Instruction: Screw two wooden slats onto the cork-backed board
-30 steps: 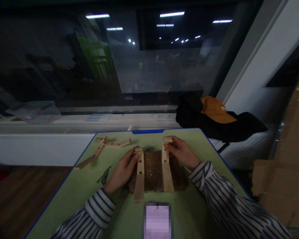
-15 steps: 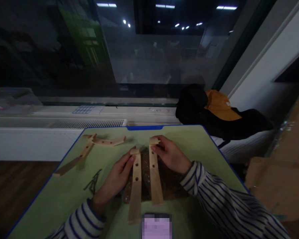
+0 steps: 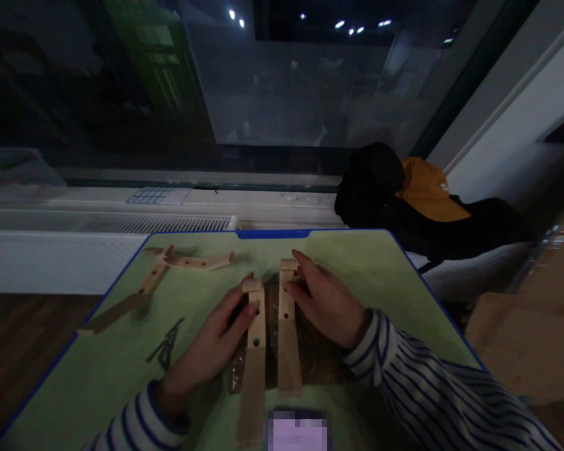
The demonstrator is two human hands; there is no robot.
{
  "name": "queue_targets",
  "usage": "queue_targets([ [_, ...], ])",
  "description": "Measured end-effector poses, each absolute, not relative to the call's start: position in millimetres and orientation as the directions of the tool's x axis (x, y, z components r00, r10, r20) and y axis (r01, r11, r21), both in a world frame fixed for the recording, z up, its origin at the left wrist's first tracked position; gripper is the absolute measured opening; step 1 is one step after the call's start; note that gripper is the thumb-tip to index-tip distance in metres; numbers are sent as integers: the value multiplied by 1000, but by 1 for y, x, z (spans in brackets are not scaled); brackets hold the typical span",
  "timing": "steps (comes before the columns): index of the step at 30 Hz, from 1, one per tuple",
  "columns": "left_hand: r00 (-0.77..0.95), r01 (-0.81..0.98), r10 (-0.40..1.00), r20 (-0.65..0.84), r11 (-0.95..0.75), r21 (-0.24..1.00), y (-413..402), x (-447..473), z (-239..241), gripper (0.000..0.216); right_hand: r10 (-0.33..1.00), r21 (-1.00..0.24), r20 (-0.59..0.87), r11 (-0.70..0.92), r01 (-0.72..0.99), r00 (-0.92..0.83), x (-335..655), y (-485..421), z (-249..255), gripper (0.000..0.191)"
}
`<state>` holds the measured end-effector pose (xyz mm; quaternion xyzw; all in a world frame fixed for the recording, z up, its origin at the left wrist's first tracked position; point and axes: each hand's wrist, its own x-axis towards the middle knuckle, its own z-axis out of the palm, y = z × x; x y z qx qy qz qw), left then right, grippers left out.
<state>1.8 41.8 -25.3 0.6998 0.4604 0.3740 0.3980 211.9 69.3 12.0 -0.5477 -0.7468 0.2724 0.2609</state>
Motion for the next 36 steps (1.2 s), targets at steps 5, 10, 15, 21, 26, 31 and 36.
queue_targets([
  [5,290,351,944,157,-257,901,42,2,-27,43,942,-605,107,316,731,-318,225,49,19,64],
  [10,264,306,955,131,-212,928,40,4,-26,40,920,-529,138,381,758,-366,229,28,29,56],
  [15,235,243,966,105,-163,956,38,5,-23,35,872,-461,152,479,747,-465,219,27,34,52],
  [21,278,238,955,98,-167,957,40,4,-21,35,823,-348,82,552,758,-562,217,30,36,57],
  [26,273,245,958,83,-153,958,39,4,-24,37,749,-319,39,636,702,-661,225,30,37,60],
  [31,261,245,959,106,-172,954,39,5,-24,36,755,-238,23,641,730,-655,221,24,38,56],
  [36,257,267,958,128,-198,943,40,5,-23,35,751,-235,41,648,724,-659,224,12,50,63],
])
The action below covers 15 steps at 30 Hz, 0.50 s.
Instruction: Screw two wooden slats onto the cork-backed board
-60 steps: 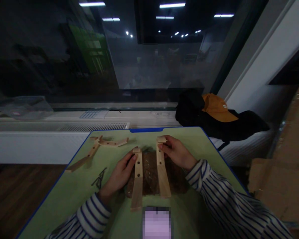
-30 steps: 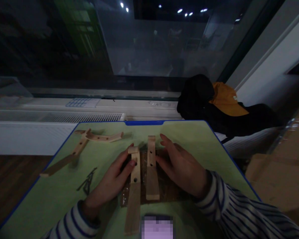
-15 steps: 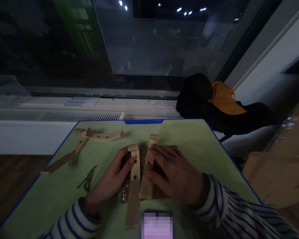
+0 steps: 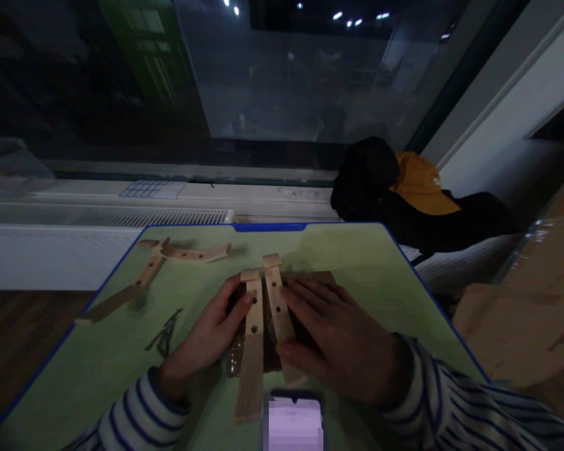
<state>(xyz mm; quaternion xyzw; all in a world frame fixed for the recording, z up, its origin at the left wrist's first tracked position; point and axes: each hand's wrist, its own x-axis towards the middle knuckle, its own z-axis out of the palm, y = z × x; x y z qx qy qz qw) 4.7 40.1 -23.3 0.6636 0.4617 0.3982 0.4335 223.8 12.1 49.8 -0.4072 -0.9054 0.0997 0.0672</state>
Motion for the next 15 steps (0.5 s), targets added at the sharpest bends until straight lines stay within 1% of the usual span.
queue_targets([
  [2,257,270,958,124,-195,943,40,5,-23,35,689,-259,41,706,659,-723,229,6,56,68],
  [5,264,271,956,126,-199,942,40,5,-23,35,609,-230,3,772,593,-793,233,-1,59,78],
  [6,265,272,956,128,-201,941,40,4,-23,35,604,-203,-6,780,592,-797,232,-2,58,75],
  [8,264,277,956,128,-202,939,40,4,-22,35,630,-147,0,768,623,-776,228,-2,55,51],
  [9,265,281,956,126,-202,938,40,4,-22,35,644,-127,20,760,637,-765,225,-2,54,43],
  [11,267,286,955,127,-205,936,40,5,-22,34,646,-98,75,763,639,-759,221,-2,52,38],
  [15,266,287,954,140,-217,933,40,5,-22,34,635,-20,168,767,641,-754,218,-10,51,38],
])
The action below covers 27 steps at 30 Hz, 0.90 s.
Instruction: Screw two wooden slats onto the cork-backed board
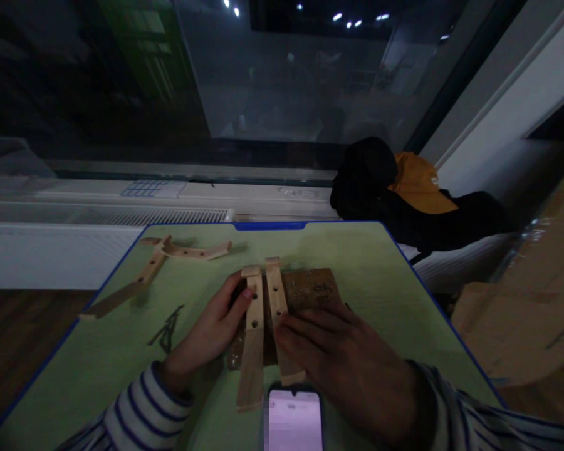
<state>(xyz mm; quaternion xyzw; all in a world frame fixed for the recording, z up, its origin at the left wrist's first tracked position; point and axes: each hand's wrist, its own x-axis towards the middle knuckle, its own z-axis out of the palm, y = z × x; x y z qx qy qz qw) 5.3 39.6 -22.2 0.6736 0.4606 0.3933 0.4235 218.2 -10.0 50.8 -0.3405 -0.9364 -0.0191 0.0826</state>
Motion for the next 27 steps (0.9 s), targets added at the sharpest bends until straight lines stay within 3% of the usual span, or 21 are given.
queue_targets([
  [10,278,286,951,132,-213,934,39,6,-21,34,624,99,264,741,664,-736,216,-28,35,33],
  [27,295,295,946,135,-224,929,40,6,-20,36,657,65,337,698,713,-674,204,-37,32,42],
])
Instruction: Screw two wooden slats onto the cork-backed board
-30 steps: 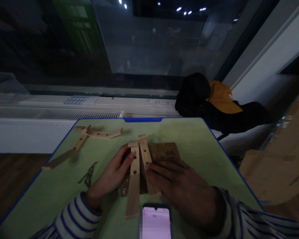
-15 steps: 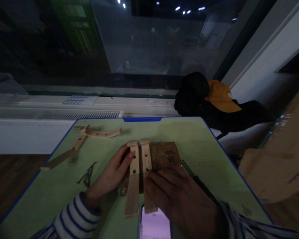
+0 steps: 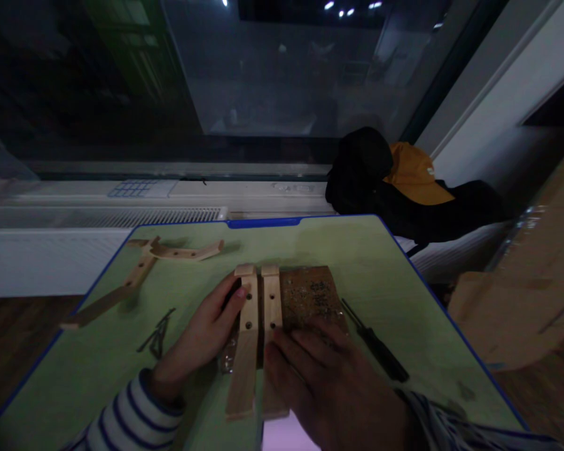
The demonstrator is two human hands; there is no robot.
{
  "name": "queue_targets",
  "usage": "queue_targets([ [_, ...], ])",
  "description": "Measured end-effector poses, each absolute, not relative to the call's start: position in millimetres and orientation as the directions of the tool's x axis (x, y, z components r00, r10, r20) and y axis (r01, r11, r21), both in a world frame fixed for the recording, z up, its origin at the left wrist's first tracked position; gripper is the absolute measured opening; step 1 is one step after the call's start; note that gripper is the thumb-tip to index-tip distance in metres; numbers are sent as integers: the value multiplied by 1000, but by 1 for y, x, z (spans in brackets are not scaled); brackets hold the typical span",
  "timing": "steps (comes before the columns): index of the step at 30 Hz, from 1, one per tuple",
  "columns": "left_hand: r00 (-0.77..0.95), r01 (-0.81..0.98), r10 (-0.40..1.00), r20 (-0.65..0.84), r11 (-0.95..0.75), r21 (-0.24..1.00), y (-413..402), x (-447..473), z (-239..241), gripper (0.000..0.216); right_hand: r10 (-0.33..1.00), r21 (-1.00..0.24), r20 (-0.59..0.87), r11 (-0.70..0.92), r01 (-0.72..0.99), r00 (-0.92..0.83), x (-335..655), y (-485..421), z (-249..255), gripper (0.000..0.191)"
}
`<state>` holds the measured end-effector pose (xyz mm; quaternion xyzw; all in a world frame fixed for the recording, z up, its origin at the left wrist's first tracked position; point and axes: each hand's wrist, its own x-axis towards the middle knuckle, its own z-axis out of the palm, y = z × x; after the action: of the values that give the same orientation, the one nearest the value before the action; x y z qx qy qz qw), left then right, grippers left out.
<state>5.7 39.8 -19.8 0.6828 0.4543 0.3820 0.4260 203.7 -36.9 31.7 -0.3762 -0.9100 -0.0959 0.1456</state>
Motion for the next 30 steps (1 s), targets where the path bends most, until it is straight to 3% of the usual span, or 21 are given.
queue_targets([
  [30,292,344,953,79,-181,921,38,4,-16,36,667,102,356,668,737,-654,205,-40,32,41],
])
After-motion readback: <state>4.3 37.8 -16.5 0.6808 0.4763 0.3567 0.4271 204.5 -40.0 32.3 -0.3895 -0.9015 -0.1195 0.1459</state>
